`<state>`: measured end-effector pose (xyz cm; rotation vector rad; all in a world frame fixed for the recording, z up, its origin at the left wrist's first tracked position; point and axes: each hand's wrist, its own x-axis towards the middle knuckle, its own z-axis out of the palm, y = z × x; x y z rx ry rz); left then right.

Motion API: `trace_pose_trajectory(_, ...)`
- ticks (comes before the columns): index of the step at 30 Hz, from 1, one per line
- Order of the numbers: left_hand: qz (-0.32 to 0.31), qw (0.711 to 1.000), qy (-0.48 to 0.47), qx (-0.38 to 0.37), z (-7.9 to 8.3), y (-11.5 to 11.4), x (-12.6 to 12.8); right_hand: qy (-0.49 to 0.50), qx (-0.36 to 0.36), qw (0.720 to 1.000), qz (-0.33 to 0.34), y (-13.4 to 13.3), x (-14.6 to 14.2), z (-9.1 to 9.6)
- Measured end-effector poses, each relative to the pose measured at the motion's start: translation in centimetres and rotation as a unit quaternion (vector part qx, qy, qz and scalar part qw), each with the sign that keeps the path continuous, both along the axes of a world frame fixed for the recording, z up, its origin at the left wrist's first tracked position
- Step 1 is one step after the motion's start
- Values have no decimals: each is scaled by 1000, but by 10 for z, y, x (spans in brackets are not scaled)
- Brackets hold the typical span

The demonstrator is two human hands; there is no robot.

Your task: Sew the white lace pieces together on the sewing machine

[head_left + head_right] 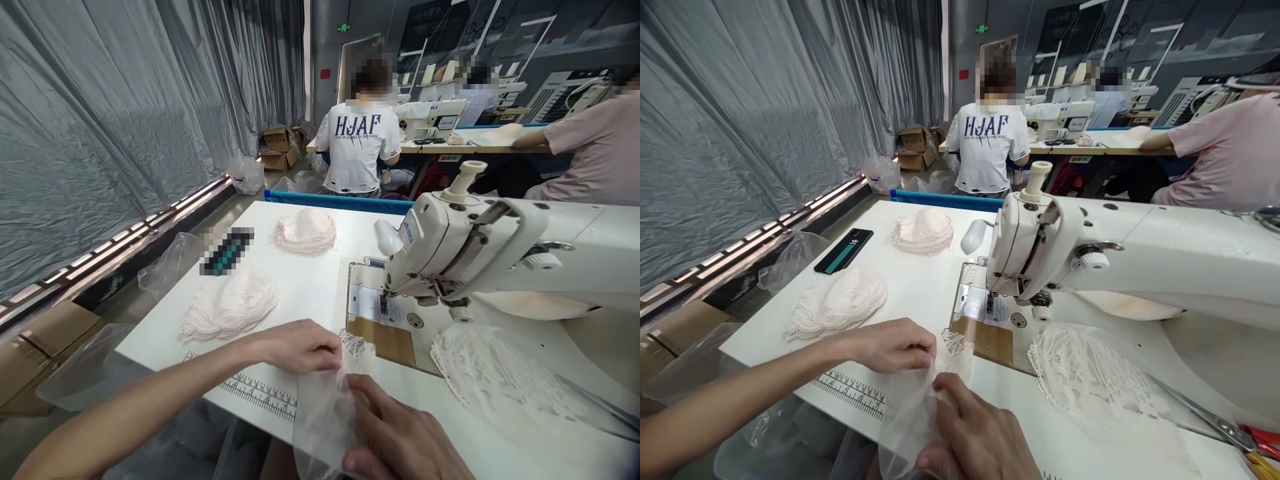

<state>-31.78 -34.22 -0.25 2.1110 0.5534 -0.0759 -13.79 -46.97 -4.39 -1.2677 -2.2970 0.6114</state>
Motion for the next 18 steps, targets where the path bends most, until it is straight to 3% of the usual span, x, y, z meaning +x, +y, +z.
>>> trace_pose_trajectory(4,0,991,67,112,-2,-4,0,-178,121,976,-34,2,28,-3)
trace_pose_trajectory(7,15,990,90,106,1,-9,-2,-249,193,943,-108,-2,50,0)
trace_pose_trajectory(9,19,991,91,94,4,-12,-2,-243,228,932,-145,-3,51,3)
trace_pose_trajectory(11,18,991,89,96,8,-15,-2,-198,251,939,-130,0,39,6)
trace_pose_trajectory(13,13,989,98,109,11,-16,-2,-151,262,951,-70,9,24,7)
trace_pose_trajectory(15,10,986,119,121,12,-16,-3,-132,236,962,-19,18,17,6)
trace_pose_trajectory(18,7,983,143,119,14,-15,-6,-167,213,962,-34,23,29,2)
